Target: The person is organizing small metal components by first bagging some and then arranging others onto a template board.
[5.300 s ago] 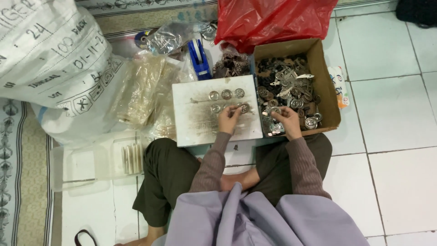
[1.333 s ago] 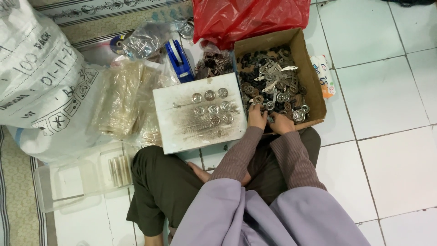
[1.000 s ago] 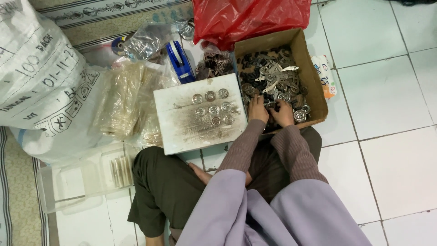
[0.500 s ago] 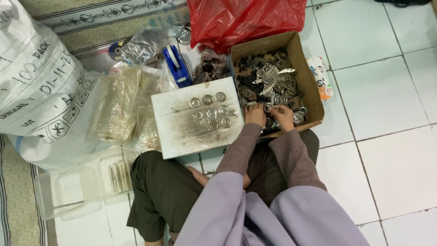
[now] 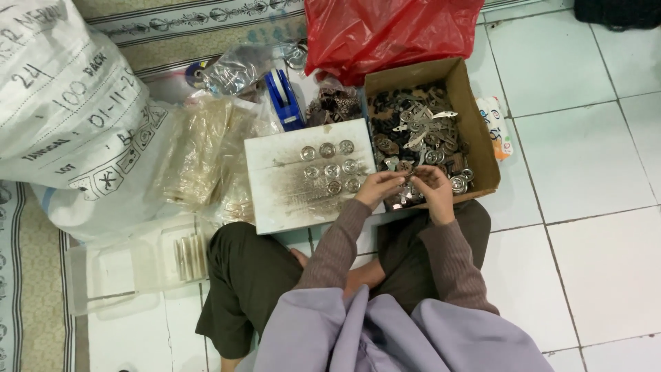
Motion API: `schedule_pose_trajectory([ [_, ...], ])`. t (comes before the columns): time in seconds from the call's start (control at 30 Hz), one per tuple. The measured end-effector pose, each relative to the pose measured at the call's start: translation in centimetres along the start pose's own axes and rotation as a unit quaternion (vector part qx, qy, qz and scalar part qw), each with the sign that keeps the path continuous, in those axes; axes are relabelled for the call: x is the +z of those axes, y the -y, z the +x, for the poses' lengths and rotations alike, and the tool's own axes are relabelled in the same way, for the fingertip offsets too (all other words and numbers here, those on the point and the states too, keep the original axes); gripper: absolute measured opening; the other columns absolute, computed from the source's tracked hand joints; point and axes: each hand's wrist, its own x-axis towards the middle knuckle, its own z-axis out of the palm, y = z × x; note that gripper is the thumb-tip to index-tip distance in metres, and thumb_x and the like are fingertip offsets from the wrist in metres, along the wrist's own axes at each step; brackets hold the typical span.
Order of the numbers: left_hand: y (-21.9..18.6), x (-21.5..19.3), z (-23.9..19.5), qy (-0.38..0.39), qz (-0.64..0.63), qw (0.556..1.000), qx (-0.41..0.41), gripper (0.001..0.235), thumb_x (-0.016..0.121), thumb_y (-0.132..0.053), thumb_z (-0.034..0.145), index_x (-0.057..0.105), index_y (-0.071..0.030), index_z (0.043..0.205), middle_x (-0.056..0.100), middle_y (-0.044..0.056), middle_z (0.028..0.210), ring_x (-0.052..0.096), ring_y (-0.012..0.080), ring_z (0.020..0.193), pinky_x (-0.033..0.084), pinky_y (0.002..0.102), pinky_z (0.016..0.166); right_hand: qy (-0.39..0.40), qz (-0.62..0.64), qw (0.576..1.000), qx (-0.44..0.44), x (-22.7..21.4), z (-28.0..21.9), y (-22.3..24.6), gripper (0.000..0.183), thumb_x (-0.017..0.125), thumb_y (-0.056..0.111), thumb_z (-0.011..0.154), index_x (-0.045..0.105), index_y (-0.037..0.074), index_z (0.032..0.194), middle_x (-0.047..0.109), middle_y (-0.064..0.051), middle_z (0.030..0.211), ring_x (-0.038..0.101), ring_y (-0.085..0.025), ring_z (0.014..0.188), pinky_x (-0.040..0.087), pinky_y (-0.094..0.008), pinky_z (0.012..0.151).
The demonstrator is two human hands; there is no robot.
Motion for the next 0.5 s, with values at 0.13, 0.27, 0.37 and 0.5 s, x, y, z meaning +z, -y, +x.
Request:
schedule_pose_trajectory([
  [0.13, -2.9, -0.3, -1.9, 0.026, -0.070, 0.997, -0.006, 0.030, 0.079, -0.006, 0.093, 0.071, 0.002, 0.121, 0.072, 0.019, 0.118, 0.072, 0.0263, 0.104, 0.062, 0.040, 0.086, 0.017, -0.086, 0.987, -0.134, 2.4, -1.5, 3.8, 0.028, 0.084, 0.007, 0.090, 0.072, 0.002, 0.115, 0.072, -0.013, 0.097, 0.067, -0.018, 0.088, 0.054, -0.033, 0.075],
  [0.27, -6.5, 0.9, -4.0, 0.065, -0.102, 0.992, 0.014, 0.042, 0.076, -0.003, 0.093, 0.063, -0.003, 0.133, 0.072, 0.014, 0.120, 0.074, 0.0227, 0.102, 0.064, 0.033, 0.086, 0.045, -0.207, 0.942, -0.262, 4.3, -3.8, 9.4, 0.041, 0.082, 0.010, 0.091, 0.069, 0.004, 0.129, 0.068, -0.014, 0.110, 0.067, -0.029, 0.099, 0.056, -0.039, 0.082],
  [0.37, -9.2, 2.4, -6.0, 0.094, -0.111, 0.989, 0.033, 0.050, 0.073, -0.002, 0.094, 0.056, -0.004, 0.141, 0.071, 0.012, 0.125, 0.073, 0.0180, 0.104, 0.063, 0.028, 0.087, 0.075, -0.242, 0.919, -0.303, 4.8, -4.8, 11.1, 0.056, 0.084, 0.010, 0.087, 0.065, 0.005, 0.139, 0.065, -0.015, 0.119, 0.064, -0.032, 0.107, 0.054, -0.043, 0.088],
  [0.5, -8.7, 2.0, -6.4, 0.108, -0.096, 0.987, 0.068, 0.049, 0.072, -0.001, 0.095, 0.056, -0.001, 0.141, 0.070, 0.014, 0.125, 0.072, 0.0195, 0.106, 0.063, 0.030, 0.088, 0.088, -0.229, 0.920, -0.307, 4.8, -5.5, 12.1, 0.053, 0.085, 0.012, 0.086, 0.067, 0.006, 0.136, 0.066, -0.015, 0.120, 0.066, -0.032, 0.107, 0.054, -0.044, 0.088],
])
